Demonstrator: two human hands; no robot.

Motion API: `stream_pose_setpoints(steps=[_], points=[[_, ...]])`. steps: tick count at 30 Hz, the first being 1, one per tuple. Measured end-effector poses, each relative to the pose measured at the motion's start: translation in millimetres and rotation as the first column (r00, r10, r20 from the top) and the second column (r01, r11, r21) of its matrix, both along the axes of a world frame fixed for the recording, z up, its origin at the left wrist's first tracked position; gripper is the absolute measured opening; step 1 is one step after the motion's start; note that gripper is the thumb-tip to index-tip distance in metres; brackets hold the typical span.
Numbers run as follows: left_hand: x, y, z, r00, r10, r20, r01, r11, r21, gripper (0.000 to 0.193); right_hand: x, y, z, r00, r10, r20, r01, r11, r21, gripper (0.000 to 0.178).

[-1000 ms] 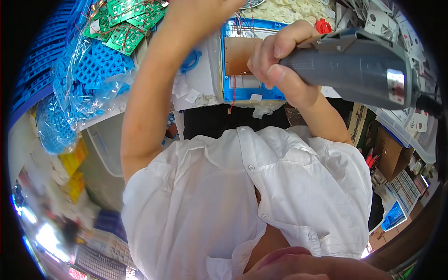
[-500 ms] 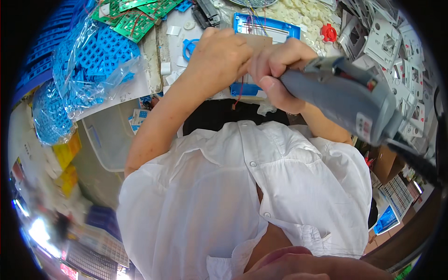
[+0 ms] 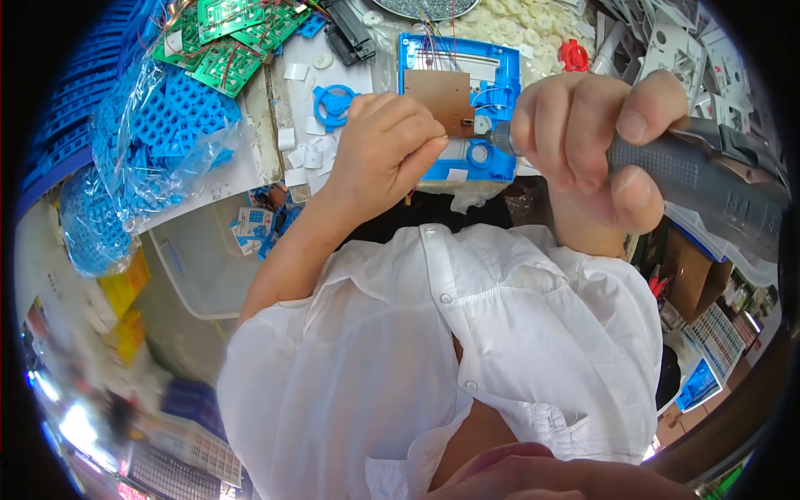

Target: Assembling electronic components and wiring into a blue plastic toy casing using an electric screwdriver.

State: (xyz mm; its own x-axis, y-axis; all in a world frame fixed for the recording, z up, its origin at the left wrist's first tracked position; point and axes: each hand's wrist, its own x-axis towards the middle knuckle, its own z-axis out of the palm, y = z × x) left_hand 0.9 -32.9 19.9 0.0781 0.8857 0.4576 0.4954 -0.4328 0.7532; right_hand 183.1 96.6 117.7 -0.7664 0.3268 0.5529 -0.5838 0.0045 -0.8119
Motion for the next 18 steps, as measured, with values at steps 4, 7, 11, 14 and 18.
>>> stream_pose_setpoints(steps=[4, 7, 11, 14, 18], points=[[3.7, -2.3, -0.7, 0.999, -0.018, 0.050, 0.019, 1.000, -0.006, 0.005, 2.5, -6.1, -0.5, 1.000, -0.006, 0.015, 0.006, 1.000, -0.016, 0.029], [7.5, -2.3, -1.5, 0.994, -0.011, 0.104, 0.013, 1.000, -0.016, 0.006, 1.8, -9.2, 0.0, 0.999, -0.026, 0.025, 0.027, 0.999, -0.026, 0.028], [9.2, -0.8, -1.4, 0.993, -0.007, 0.117, 0.009, 1.000, -0.020, 0.007, 1.0, -10.5, 1.5, 0.999, -0.042, 0.019, 0.043, 0.999, -0.027, 0.026], [10.0, -1.1, -2.1, 0.996, -0.013, 0.092, 0.015, 1.000, -0.020, 0.007, -6.2, -17.3, 6.4, 0.996, -0.077, -0.036, 0.075, 0.995, -0.064, 0.026], [8.7, -1.5, -2.7, 0.997, -0.022, 0.070, 0.023, 1.000, -0.007, 0.008, 4.9, -24.6, -25.8, 0.982, -0.131, -0.139, 0.101, 0.975, -0.200, 0.026]])
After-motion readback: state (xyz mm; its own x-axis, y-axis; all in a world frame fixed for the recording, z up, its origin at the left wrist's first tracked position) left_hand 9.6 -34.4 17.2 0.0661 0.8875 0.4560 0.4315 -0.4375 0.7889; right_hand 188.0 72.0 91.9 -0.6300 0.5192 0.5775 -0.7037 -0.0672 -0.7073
